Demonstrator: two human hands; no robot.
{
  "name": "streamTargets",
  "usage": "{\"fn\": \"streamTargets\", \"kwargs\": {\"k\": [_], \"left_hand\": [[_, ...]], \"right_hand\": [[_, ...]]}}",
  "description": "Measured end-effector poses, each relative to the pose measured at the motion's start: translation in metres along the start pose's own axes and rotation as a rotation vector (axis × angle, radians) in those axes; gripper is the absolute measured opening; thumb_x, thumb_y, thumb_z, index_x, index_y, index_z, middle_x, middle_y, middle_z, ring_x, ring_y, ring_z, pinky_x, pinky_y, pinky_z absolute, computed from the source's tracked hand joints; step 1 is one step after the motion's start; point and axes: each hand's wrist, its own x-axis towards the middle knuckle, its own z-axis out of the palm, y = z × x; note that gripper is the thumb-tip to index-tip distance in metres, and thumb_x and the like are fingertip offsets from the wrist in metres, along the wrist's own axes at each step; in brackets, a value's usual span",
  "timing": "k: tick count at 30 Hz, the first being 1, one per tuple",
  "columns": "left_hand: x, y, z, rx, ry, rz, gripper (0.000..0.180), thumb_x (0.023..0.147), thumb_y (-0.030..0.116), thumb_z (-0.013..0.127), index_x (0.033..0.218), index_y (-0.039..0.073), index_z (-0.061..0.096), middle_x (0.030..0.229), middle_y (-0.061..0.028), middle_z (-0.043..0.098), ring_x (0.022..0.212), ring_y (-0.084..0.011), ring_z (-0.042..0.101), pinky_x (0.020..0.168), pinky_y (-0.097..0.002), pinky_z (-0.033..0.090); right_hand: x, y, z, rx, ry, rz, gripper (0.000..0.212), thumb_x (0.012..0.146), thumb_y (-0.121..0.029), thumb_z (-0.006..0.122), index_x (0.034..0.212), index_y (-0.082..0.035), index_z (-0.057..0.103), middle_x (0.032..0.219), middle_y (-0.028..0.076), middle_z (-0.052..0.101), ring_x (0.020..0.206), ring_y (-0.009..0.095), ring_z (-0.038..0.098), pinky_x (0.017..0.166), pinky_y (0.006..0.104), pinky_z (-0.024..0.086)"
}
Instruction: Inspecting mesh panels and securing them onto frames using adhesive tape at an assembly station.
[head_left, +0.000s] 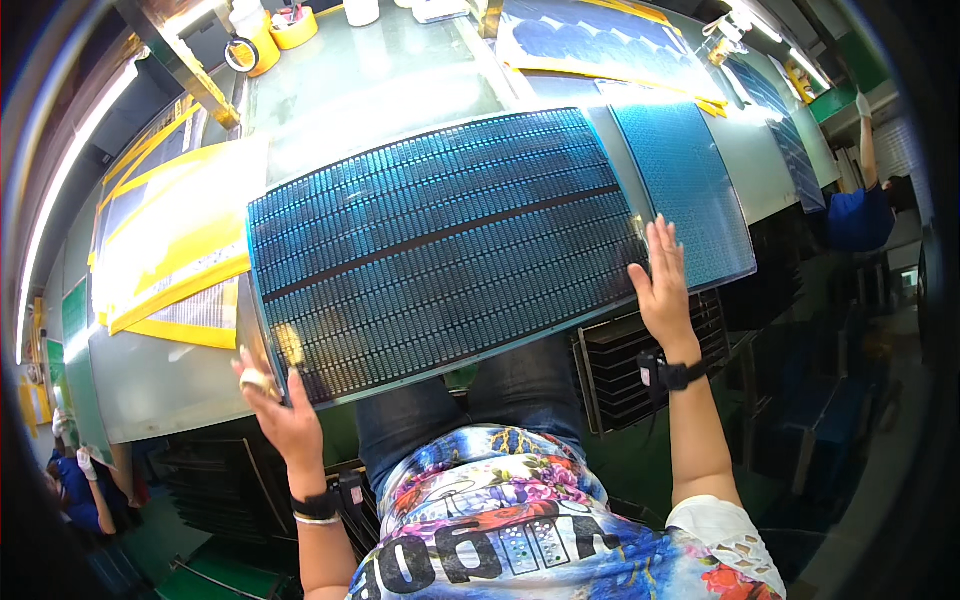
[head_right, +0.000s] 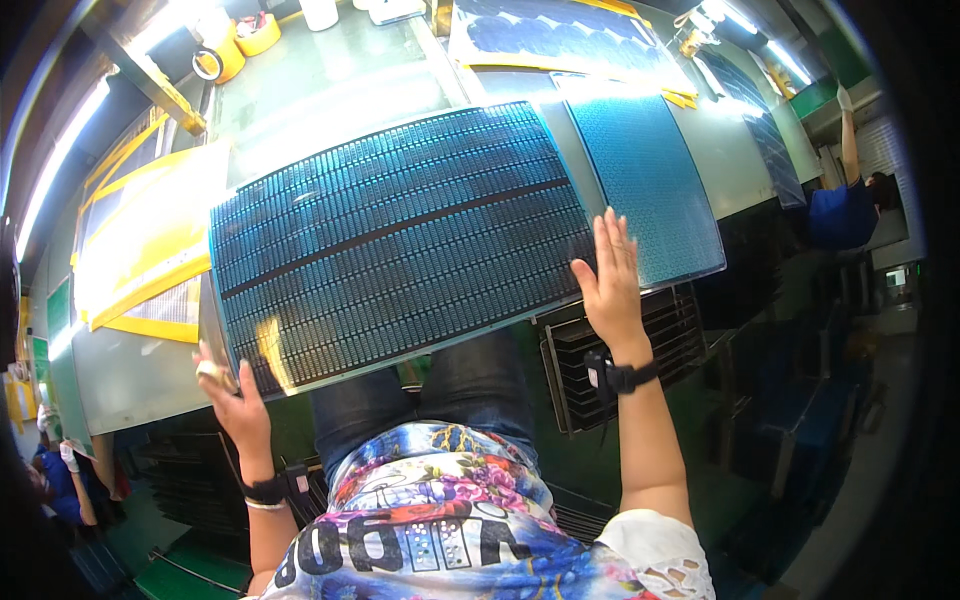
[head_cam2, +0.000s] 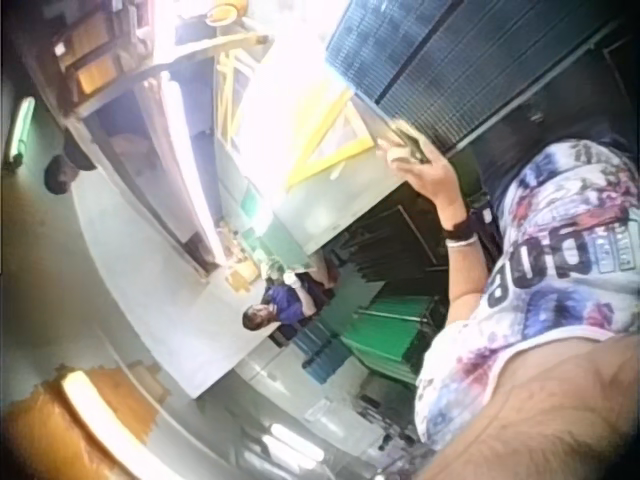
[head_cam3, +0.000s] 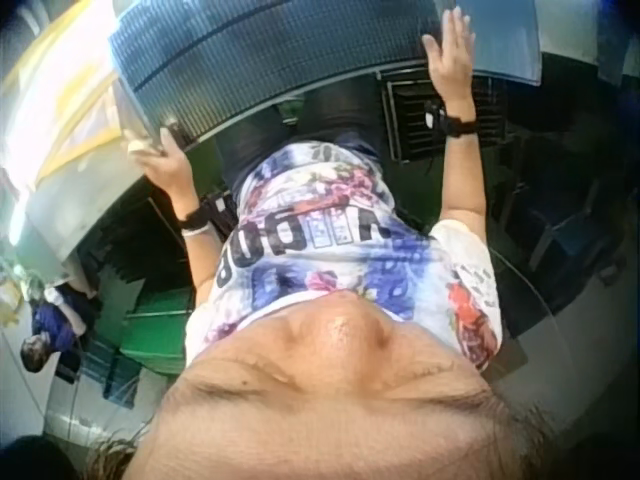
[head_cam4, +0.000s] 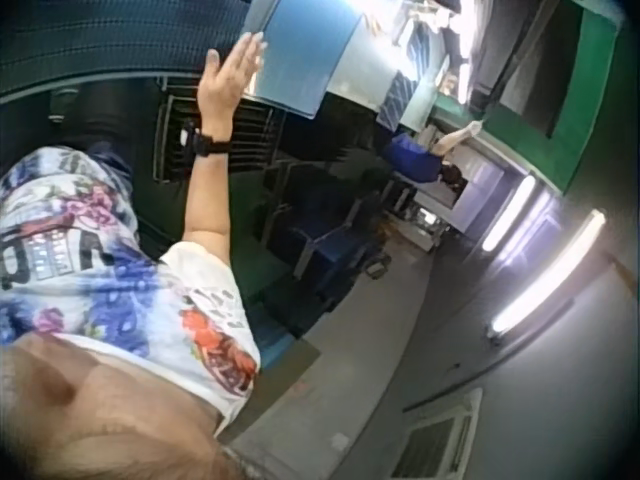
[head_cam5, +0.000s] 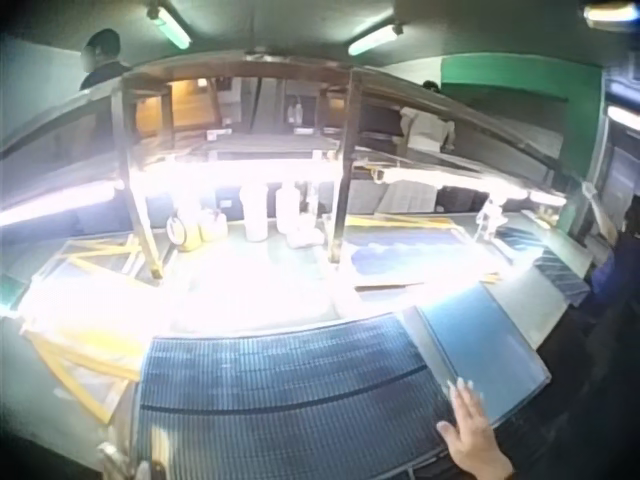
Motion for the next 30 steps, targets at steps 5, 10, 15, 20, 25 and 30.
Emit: {"fn": "streamTargets", "kwargs": {"k": [5,10,15,20,25,30], "left_hand": [[0.019,0.007,0.044,0.179,-0.129,-0.005,0.063,0.097,0.027,0.062,0.142,-0.005,0.033,0.156,-0.0239,0.032,0.146,-0.0421,0.025,0.118,-0.0556,0.017],[0.016,0.038,0.061,0.154,-0.138,0.15,0.064,0.095,0.029,0.065,0.139,-0.005,0.035,0.157,-0.0224,0.033,0.147,-0.0415,0.026,0.118,-0.0552,0.018],[0.009,0.072,0.065,-0.197,-0.426,0.268,0.07,0.092,0.022,0.07,0.144,-0.005,0.032,0.155,-0.0221,0.036,0.147,-0.0402,0.027,0.118,-0.05,0.021],[0.032,0.032,0.043,-0.133,-0.208,0.126,0.067,0.095,0.021,0.066,0.145,-0.006,0.031,0.156,-0.0227,0.035,0.147,-0.0397,0.027,0.118,-0.0475,0.022],[0.041,-0.009,0.041,0.187,-0.18,0.192,0.064,0.094,0.027,0.065,0.144,0.0,0.034,0.157,-0.0177,0.035,0.147,-0.0391,0.028,0.117,-0.0561,0.02],[0.037,-0.014,0.052,0.099,-0.128,0.233,0.06,0.094,0.028,0.066,0.138,-0.002,0.038,0.155,-0.0206,0.037,0.144,-0.0434,0.029,0.118,-0.0535,0.021]], "right_hand": [[0.019,-0.005,0.037,-0.193,-0.103,0.011,0.075,0.099,-0.052,0.046,0.153,-0.001,0.031,0.161,0.021,0.024,0.15,0.037,0.019,0.12,0.0554,0.015],[0.012,-0.075,0.051,-0.083,-0.096,-0.272,0.078,0.095,-0.052,0.052,0.152,-0.003,0.033,0.161,0.018,0.025,0.15,0.035,0.02,0.12,0.0556,0.013],[-0.007,-0.159,0.052,0.393,-0.349,-0.525,0.078,0.092,-0.051,0.056,0.15,-0.004,0.037,0.158,0.018,0.033,0.148,0.034,0.027,0.12,0.0541,0.015],[0.009,-0.093,0.03,0.289,-0.088,-0.237,0.066,0.094,-0.034,0.063,0.149,-0.004,0.041,0.156,0.02,0.035,0.146,0.039,0.029,0.118,0.0554,0.02],[0.013,-0.021,0.035,-0.097,-0.054,-0.115,0.07,0.1,-0.046,0.049,0.153,-0.004,0.033,0.161,0.016,0.028,0.149,0.034,0.023,0.12,0.0528,0.016],[0.007,-0.011,0.052,-0.13,-0.009,-0.113,0.068,0.1,-0.048,0.047,0.152,-0.006,0.035,0.161,0.013,0.028,0.15,0.032,0.022,0.12,0.055,0.016]]}}
